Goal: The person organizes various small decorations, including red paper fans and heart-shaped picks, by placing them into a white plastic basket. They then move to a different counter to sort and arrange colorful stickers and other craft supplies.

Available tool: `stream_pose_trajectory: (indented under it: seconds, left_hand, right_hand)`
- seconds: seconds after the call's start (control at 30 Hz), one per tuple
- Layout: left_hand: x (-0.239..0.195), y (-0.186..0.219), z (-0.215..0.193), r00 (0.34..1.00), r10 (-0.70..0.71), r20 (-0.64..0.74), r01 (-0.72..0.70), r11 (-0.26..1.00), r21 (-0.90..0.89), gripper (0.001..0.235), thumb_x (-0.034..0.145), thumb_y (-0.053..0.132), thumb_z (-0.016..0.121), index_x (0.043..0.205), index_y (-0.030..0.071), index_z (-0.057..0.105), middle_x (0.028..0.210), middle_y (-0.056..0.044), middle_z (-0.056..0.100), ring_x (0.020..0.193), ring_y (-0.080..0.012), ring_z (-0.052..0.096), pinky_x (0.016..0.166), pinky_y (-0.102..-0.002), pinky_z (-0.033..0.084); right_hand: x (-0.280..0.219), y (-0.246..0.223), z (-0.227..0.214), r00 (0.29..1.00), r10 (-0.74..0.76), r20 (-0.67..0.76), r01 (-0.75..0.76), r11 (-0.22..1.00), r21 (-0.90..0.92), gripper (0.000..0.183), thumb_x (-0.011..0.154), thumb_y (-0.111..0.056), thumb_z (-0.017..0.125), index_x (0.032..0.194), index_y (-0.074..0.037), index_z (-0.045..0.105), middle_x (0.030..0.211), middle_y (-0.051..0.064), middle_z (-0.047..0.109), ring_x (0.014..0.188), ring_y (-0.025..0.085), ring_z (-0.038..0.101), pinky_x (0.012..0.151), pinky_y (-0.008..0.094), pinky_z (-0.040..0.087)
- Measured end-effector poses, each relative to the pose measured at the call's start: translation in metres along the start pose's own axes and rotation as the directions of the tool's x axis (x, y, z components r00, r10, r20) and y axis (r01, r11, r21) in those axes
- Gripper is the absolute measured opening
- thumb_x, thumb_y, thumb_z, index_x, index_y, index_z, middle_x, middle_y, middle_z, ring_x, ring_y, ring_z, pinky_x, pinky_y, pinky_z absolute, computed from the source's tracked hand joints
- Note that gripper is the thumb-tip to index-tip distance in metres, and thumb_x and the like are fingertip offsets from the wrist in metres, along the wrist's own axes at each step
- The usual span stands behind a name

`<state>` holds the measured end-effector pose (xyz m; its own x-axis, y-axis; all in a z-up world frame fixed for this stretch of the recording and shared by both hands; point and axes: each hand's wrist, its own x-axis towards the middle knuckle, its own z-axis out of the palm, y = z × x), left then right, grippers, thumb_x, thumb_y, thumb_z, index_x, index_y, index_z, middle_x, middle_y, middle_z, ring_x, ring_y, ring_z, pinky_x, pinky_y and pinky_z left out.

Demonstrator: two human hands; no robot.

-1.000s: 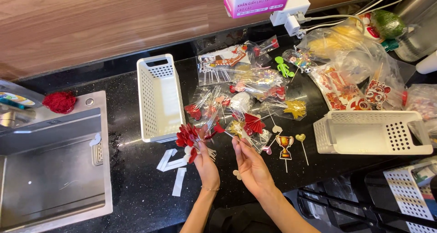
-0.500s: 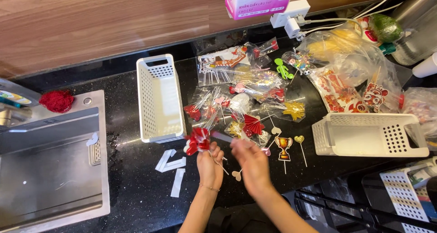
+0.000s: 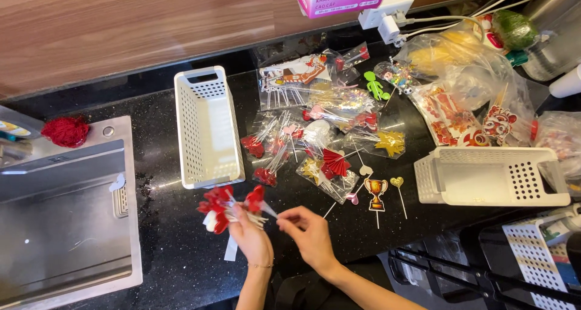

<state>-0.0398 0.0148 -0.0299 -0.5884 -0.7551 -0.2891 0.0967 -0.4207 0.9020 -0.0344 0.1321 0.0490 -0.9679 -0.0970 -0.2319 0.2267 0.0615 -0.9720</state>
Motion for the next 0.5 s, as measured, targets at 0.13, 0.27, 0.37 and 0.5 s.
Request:
stream_pose_trajectory:
  seconds: [0.13, 0.27, 0.37, 0.5]
  left_hand:
    - [-0.016, 0.034, 0.019, 0.974, -0.074, 0.214, 0.09, 0.994, -0.067, 0.04, 0.108, 0.032, 0.04, 0.113, -0.005, 0.057, 0.111, -0.026, 0.071, 0.096, -0.031, 0.072, 0.088, -0.04, 0.06]
    - [-0.023, 0.03, 0.023, 0.966, -0.109, 0.233, 0.105, 0.994, 0.031, 0.04, 0.108, 0.028, 0.041, 0.106, -0.006, 0.062, 0.106, -0.023, 0.072, 0.095, -0.0289, 0.071, 0.09, -0.037, 0.058]
    - [-0.028, 0.028, 0.025, 0.958, -0.143, 0.25, 0.118, 0.987, 0.113, 0.041, 0.108, 0.025, 0.041, 0.101, -0.007, 0.066, 0.102, -0.021, 0.072, 0.095, -0.0271, 0.07, 0.091, -0.035, 0.056]
    - [-0.018, 0.02, 0.015, 0.935, -0.046, 0.353, -0.03, 0.978, 0.207, 0.035, 0.107, 0.025, 0.047, 0.085, 0.004, 0.065, 0.086, -0.01, 0.069, 0.09, -0.0204, 0.066, 0.101, -0.036, 0.047]
  right_hand:
    - [0.018, 0.007, 0.008, 0.995, -0.013, -0.099, 0.017, 0.999, 0.039, 0.012, 0.085, -0.011, 0.079, 0.095, -0.005, 0.079, 0.092, 0.005, 0.081, 0.082, 0.009, 0.071, 0.079, 0.022, 0.058]
    - [0.025, 0.009, 0.016, 0.998, -0.064, -0.013, 0.062, 0.992, -0.113, 0.01, 0.084, -0.014, 0.079, 0.092, -0.008, 0.08, 0.088, 0.003, 0.081, 0.078, 0.009, 0.073, 0.074, 0.024, 0.059]
    - [0.021, -0.005, 0.013, 0.977, -0.203, 0.06, 0.212, 0.947, -0.242, 0.01, 0.087, -0.012, 0.076, 0.096, -0.009, 0.079, 0.09, 0.004, 0.078, 0.082, 0.012, 0.07, 0.075, 0.026, 0.057]
    - [0.022, -0.005, -0.004, 0.938, -0.274, 0.215, 0.331, 0.892, -0.307, 0.016, 0.094, -0.014, 0.069, 0.104, -0.006, 0.079, 0.099, 0.006, 0.075, 0.098, 0.019, 0.067, 0.088, 0.033, 0.052]
